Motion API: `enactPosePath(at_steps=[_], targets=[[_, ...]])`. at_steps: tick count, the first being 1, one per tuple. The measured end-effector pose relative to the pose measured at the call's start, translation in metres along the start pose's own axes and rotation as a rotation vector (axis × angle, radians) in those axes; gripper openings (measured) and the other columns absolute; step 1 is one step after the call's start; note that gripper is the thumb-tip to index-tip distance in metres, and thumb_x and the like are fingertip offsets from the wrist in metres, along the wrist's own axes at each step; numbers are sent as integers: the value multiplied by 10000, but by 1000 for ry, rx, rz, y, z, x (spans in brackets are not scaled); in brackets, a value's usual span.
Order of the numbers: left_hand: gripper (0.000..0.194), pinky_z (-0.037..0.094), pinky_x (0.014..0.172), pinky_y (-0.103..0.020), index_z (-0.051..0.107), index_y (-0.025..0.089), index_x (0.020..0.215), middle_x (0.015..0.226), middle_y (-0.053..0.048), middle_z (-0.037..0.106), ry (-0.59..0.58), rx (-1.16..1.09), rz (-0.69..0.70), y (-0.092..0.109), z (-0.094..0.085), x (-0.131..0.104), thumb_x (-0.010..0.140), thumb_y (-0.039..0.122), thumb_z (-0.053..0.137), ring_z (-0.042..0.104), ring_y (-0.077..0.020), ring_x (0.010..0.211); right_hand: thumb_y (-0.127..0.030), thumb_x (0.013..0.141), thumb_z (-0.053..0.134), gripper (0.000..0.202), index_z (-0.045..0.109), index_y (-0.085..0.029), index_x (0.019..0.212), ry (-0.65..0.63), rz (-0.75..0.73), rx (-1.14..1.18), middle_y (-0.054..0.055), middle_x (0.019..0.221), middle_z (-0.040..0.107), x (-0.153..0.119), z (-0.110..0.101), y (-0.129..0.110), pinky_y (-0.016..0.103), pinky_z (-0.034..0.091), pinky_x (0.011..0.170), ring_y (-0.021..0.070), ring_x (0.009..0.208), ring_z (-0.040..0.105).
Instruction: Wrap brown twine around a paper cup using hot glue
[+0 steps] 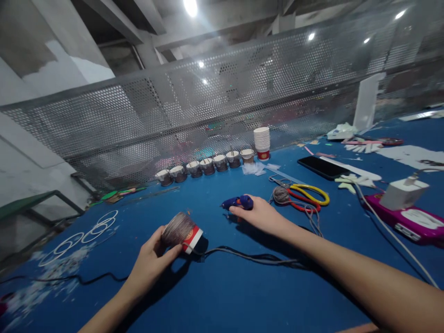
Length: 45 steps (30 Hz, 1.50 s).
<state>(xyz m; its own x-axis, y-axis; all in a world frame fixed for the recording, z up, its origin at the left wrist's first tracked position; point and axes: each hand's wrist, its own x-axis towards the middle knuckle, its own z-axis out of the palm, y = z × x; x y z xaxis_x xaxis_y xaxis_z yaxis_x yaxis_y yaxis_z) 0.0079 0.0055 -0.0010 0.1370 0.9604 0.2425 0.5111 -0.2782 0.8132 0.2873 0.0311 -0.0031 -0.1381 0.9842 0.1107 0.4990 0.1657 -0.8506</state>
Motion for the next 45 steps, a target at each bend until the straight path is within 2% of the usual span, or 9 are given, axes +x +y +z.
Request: enactPosePath(at_steps=[7,10,13,15,19,24,28,37,45], targets=[[173,493,688,-275,582,176,858,782,-10,643,41,40,57,1,2,-4,739,298,613,623,-170,719,-579,775,539,400,640,-192,801,79,26,-273,112,838,686,15,0,16,401,454,700,294,803,630],[169,488,683,-271,572,177,866,784,-7,626,62,54,76,2,1,-5,760,306,598,612,-161,710,-548,765,570,410,616,-189,958,347,-91,-141,141,1033,662,6,-10,6,475,446,842,320,984,600],[180,489,695,-280,568,176,873,790,-15,624,83,94,83,4,2,-7,774,325,594,612,-169,730,-417,806,573,266,580,-211,974,614,-412,35,106,1088,624,-13,-13,-14,440,444,892,263,1035,570],[198,492,697,-285,565,177,896,803,-23,626,107,134,96,4,3,-9,776,332,594,611,-173,738,-326,831,557,144,574,-221,928,494,-497,181,65,983,629,-27,-4,-28,360,486,817,196,894,603],[199,496,692,-279,547,183,919,821,-28,618,153,192,183,5,6,-13,782,321,592,601,-166,736,-222,741,654,240,554,-201,958,-46,-136,410,57,1009,632,-39,41,-43,328,491,852,184,951,617],[139,476,660,-273,546,196,890,768,-5,586,209,312,346,4,6,-17,796,282,602,573,-155,689,-156,688,699,370,456,-191,964,-267,197,683,-24,756,599,-33,86,-43,221,465,550,98,581,577],[125,475,677,-289,576,196,910,804,-21,617,180,342,379,3,5,-18,814,274,591,582,-169,722,-144,727,653,229,474,-185,864,-250,154,595,-50,727,561,-34,84,-50,186,373,442,53,455,470],[215,484,744,-297,625,191,976,895,-43,679,-59,114,82,16,7,-21,824,336,580,626,-193,804,-175,867,613,98,709,-169,884,74,-542,-195,15,713,596,-37,70,-42,243,365,578,126,619,520],[171,480,700,-246,641,189,925,815,-4,669,-91,1,45,19,8,-18,774,239,577,605,-165,758,-193,900,566,145,687,-161,829,162,-676,-346,24,692,596,-37,71,-38,245,347,554,137,614,537]])
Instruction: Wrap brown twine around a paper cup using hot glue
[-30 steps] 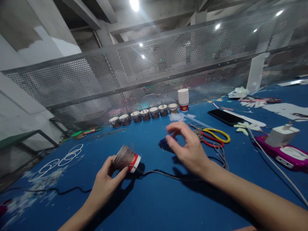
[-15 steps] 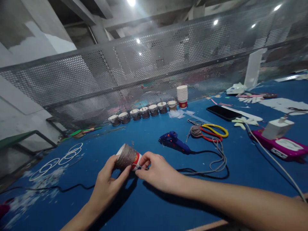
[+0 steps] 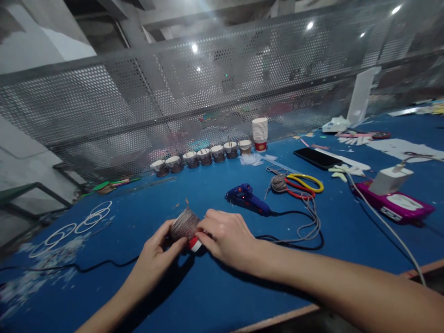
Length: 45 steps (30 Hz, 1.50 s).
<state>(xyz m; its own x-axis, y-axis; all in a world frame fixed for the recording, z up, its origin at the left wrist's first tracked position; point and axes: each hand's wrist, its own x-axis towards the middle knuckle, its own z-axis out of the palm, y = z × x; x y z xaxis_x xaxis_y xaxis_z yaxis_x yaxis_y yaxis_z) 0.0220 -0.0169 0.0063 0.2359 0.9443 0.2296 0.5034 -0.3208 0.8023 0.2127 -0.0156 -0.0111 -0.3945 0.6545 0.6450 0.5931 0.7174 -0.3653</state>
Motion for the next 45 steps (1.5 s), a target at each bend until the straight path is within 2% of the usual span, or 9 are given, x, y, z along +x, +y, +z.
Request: enactPosePath(at_steps=[8,17,23,45], targets=[[169,462,657,-232,614,191,916,779,18,640,-13,105,43,-3,4,-1,757,246,601,584,-144,700,-194,920,518,201,663,-154,787,76,-36,74,30,684,590,2,5,0,249,361,572,141,614,527],[117,455,638,-239,603,191,835,725,19,610,13,110,26,2,2,-4,741,261,597,573,-151,680,-169,861,587,128,658,-168,755,58,87,143,1,663,577,0,3,0,229,351,546,115,579,513],[93,424,587,-232,575,190,739,651,32,563,38,107,15,4,3,-4,706,270,607,526,-139,616,-172,843,597,109,649,-176,747,68,99,140,1,666,584,-1,5,-1,227,353,542,115,576,515],[107,449,614,-231,571,187,778,708,22,569,65,104,53,-1,1,-5,719,273,593,548,-141,649,-141,820,601,104,661,-181,747,40,211,202,-4,693,590,0,0,0,225,378,575,113,603,523]])
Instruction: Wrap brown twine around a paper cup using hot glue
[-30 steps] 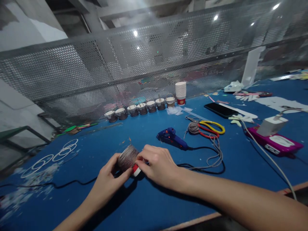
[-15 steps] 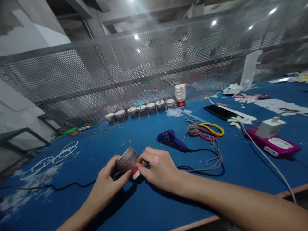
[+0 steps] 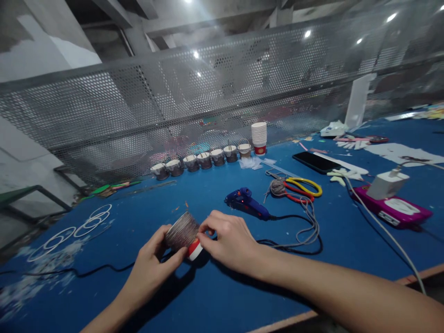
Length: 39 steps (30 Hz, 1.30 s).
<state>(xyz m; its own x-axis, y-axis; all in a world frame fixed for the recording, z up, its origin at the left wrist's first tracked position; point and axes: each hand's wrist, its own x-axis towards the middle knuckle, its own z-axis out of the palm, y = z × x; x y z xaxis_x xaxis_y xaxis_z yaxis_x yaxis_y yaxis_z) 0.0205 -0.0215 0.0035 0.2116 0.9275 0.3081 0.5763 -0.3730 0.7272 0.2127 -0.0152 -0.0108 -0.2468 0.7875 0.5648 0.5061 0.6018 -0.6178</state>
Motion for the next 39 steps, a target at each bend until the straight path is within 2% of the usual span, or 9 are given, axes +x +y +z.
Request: enactPosePath(at_steps=[12,19,27,32,36,39], targets=[[124,474,652,-244,589,186,812,753,8,595,11,-40,35,-7,0,0,718,266,603,564,-148,691,-106,801,610,120,664,-175,719,-40,106,68,-18,682,571,4,-2,-1,226,378,586,108,621,517],[261,486,718,-287,588,170,916,825,-25,614,-5,-85,-50,-9,-1,1,695,306,615,593,-186,781,-117,786,617,118,668,-169,694,-59,185,144,-20,674,566,7,-3,-1,226,368,596,104,633,509],[263,474,751,-294,610,176,888,847,-32,630,-7,-163,-50,-11,-4,1,658,292,660,584,-196,804,-111,759,610,89,654,-157,698,-118,368,309,-28,659,548,10,-4,-1,226,351,568,100,610,470],[223,452,690,-288,628,180,847,798,-24,615,-85,-262,-35,-11,-10,4,703,350,634,556,-191,751,-80,751,594,84,590,-145,699,-163,486,480,-54,600,491,13,-6,-3,219,320,535,88,567,422],[246,433,695,-296,638,191,847,783,-20,608,-92,-382,-54,-12,-11,5,720,401,628,533,-194,748,-81,763,569,92,586,-148,704,-172,483,516,-44,614,515,13,-4,1,230,320,548,94,572,428],[222,412,696,-290,625,203,820,776,-9,587,-71,-462,-83,-13,-11,4,770,416,589,507,-182,744,-119,790,555,67,615,-150,792,-152,445,517,-6,715,580,12,-6,2,255,379,612,120,642,501]])
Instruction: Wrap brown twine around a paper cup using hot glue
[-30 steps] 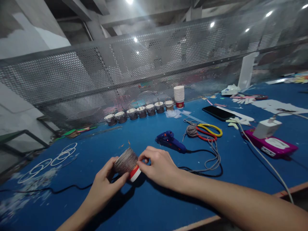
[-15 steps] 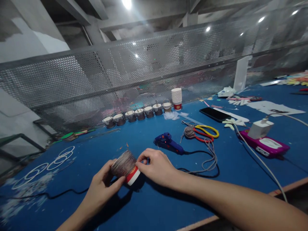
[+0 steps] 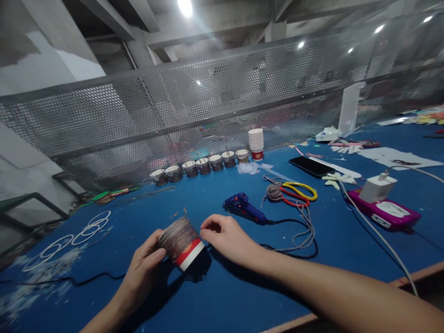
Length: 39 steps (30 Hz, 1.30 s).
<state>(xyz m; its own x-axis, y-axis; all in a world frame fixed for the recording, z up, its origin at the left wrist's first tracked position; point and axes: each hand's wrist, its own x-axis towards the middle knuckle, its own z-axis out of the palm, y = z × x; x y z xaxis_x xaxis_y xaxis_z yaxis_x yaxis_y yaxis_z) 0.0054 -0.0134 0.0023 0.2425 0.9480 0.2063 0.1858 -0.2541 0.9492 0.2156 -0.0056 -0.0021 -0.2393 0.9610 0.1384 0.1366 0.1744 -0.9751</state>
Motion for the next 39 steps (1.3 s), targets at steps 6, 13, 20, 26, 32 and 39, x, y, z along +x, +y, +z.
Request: enactPosePath(at_steps=[6,13,20,26,32,39], targets=[[255,413,705,-299,610,185,819,773,-15,555,31,-19,-97,3,3,-1,818,431,542,489,-178,746,-177,823,555,126,619,-191,931,251,-415,-201,64,987,607,-10,-3,-4,348,429,811,196,940,547],[259,423,698,-283,619,188,823,775,-25,587,-16,67,-85,12,10,-1,845,421,507,510,-174,739,-169,861,613,59,648,-182,815,164,-590,-533,15,753,645,-13,8,4,302,373,697,157,717,534],[221,429,709,-291,625,200,850,795,-15,600,-37,285,8,10,12,-4,819,395,527,526,-184,756,-155,873,575,135,621,-170,747,208,-668,-737,12,695,626,-10,8,10,291,293,644,142,648,489],[213,434,675,-286,624,193,782,753,-13,595,-23,258,3,13,12,-6,763,399,573,522,-186,721,-156,891,473,175,568,-160,744,130,-676,-904,28,690,589,-7,4,12,304,286,627,158,629,469],[238,425,658,-277,654,197,810,753,-18,605,20,178,8,16,4,-8,796,411,552,515,-186,717,-123,863,428,163,499,-185,729,249,-579,-731,28,705,584,-4,-13,-1,290,352,630,150,627,482],[216,469,719,-282,662,202,919,825,-24,645,47,17,-119,18,13,-1,831,338,518,581,-176,746,-151,843,472,60,515,-193,849,167,-385,-253,1,718,602,-12,-11,-12,224,432,545,115,584,536]])
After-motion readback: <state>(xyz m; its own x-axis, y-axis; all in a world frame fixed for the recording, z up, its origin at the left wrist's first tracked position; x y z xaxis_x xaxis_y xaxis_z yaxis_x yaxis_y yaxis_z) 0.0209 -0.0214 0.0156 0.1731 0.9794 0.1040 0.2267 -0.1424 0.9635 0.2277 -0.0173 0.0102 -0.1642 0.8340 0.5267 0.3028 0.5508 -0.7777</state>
